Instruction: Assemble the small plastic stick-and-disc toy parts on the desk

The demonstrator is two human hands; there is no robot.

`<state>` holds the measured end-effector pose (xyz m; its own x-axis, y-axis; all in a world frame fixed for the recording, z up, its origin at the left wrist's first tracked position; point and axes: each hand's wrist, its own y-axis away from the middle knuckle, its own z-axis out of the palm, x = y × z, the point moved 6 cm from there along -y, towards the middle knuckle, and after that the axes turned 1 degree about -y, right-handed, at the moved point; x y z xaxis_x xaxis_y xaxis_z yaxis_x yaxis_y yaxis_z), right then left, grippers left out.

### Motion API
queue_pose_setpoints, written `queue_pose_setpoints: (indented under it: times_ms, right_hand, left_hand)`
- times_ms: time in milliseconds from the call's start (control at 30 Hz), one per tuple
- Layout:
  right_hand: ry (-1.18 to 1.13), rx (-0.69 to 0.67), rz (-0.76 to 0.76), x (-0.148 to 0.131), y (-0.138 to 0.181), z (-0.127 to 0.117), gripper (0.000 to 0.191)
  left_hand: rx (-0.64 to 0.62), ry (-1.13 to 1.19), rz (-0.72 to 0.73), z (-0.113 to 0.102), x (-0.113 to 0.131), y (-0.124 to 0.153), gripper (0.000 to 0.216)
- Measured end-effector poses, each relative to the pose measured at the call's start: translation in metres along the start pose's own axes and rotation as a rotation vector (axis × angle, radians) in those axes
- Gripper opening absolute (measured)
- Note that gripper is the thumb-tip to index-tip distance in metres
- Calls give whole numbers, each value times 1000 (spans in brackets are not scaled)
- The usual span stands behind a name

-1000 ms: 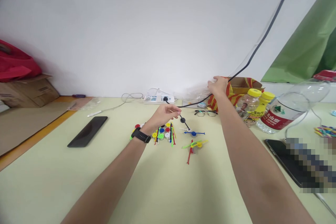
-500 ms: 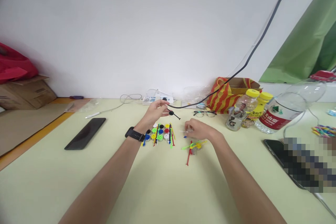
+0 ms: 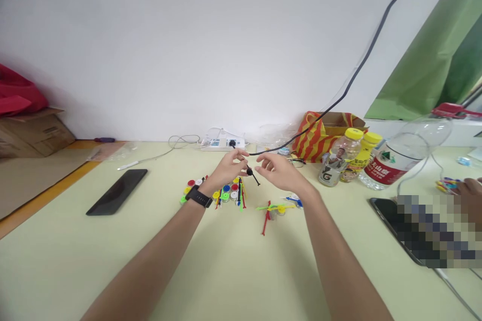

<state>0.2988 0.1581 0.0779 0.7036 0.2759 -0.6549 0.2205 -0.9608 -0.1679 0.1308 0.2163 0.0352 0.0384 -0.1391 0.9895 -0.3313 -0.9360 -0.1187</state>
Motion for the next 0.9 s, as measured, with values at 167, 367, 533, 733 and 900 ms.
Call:
queue_pose_setpoints:
  times_ms: [167, 367, 533, 733, 900]
  right_hand:
    - [-120, -41, -21, -1, -15, 31, 11]
    - [-302, -66, 1, 14, -15, 39, 15]
    - [-479, -61, 59, 19, -18, 44, 24]
    - [-604, -74, 64, 15, -12, 33, 16]
    - [-412, -88, 46, 9, -11, 31, 8]
  left_hand:
    - [17, -45, 82, 7, 3, -2, 24]
    - [33, -122, 152, 5, 6, -2, 23]
    - [-26, -184, 231, 9, 15, 2, 25]
    - [-264, -216, 262, 17, 22, 12, 19]
    - [-290, -218, 321, 21, 24, 20, 11]
